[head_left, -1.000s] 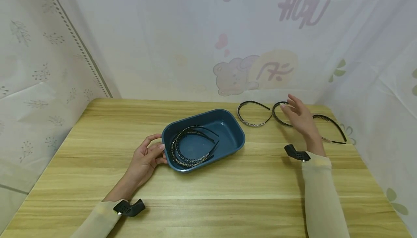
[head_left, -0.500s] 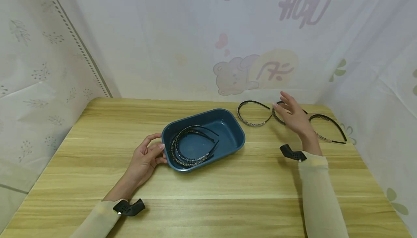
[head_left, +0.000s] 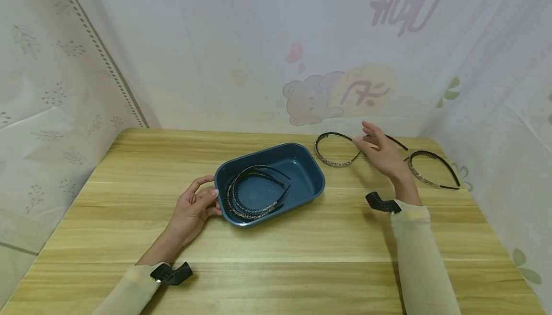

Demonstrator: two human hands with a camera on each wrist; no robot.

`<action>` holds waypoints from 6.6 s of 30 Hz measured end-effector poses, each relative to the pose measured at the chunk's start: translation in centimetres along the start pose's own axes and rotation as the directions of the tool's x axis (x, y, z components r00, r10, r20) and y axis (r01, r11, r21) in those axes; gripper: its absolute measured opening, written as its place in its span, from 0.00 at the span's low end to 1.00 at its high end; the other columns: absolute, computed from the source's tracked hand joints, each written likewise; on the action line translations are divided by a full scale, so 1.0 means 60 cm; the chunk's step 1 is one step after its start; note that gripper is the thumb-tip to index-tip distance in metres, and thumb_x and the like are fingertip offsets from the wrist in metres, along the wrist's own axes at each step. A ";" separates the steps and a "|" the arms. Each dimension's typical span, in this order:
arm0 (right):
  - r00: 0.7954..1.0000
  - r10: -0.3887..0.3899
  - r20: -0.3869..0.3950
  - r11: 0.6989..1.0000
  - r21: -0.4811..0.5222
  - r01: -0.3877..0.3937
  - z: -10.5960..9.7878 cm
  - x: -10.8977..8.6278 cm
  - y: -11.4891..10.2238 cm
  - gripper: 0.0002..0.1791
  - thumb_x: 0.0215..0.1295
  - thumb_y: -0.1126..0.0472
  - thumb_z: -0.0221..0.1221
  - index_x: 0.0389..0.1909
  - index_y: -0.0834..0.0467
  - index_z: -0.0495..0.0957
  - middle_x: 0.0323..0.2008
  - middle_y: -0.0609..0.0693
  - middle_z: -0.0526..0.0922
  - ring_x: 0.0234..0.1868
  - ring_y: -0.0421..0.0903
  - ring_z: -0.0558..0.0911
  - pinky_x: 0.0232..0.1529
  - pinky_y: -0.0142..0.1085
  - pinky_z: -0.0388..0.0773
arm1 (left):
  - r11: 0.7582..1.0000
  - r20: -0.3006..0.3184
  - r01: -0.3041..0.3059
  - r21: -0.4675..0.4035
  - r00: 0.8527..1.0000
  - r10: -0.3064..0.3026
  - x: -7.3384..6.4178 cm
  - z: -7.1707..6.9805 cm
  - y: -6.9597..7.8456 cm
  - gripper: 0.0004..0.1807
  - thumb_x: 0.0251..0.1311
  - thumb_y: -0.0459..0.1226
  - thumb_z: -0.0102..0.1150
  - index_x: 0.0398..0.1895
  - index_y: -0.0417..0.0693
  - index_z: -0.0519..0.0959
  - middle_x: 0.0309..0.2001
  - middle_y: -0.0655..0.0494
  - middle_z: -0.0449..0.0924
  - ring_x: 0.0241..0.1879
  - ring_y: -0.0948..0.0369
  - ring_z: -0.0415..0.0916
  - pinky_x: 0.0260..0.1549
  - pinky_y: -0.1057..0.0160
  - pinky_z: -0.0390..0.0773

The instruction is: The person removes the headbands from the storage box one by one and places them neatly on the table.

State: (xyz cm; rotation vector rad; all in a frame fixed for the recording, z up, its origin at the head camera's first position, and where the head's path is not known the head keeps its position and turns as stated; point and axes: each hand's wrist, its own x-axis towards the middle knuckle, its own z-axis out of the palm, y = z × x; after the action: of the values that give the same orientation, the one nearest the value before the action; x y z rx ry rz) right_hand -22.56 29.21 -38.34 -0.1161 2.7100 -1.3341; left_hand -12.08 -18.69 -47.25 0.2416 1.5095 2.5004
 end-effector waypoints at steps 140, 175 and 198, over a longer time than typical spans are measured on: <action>0.716 0.007 0.698 0.993 0.081 -0.088 0.356 -0.012 -0.233 0.25 0.63 0.64 0.69 0.61 0.61 0.77 0.37 0.51 0.92 0.38 0.40 0.88 0.37 0.32 0.86 | 0.999 0.032 0.001 -0.032 0.999 0.001 0.003 0.001 0.002 0.18 0.77 0.28 0.49 0.64 0.49 0.66 0.33 0.58 0.86 0.31 0.65 0.84 0.33 0.67 0.89; 0.766 -0.166 0.621 0.977 0.207 0.044 0.271 -0.050 -0.235 0.25 0.66 0.57 0.69 0.63 0.53 0.78 0.44 0.48 0.90 0.45 0.42 0.88 0.47 0.34 0.85 | 1.000 -0.006 0.026 0.013 1.000 -0.026 0.005 0.003 0.005 0.18 0.77 0.30 0.50 0.65 0.51 0.66 0.33 0.60 0.85 0.31 0.65 0.83 0.33 0.67 0.89; 0.841 -0.257 0.476 0.965 0.175 0.196 0.221 -0.084 -0.227 0.24 0.67 0.57 0.69 0.63 0.53 0.78 0.43 0.46 0.88 0.45 0.41 0.86 0.46 0.36 0.84 | 1.000 0.024 0.002 -0.010 1.000 -0.002 0.003 0.001 0.002 0.19 0.77 0.28 0.48 0.65 0.50 0.66 0.33 0.59 0.86 0.31 0.64 0.84 0.33 0.67 0.89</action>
State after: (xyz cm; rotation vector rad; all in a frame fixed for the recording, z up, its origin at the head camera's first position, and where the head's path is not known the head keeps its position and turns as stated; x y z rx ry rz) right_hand -15.49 11.13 -35.18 -0.6904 2.2239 -1.2963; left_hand -12.27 -18.61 -47.11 0.2678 1.4864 2.4938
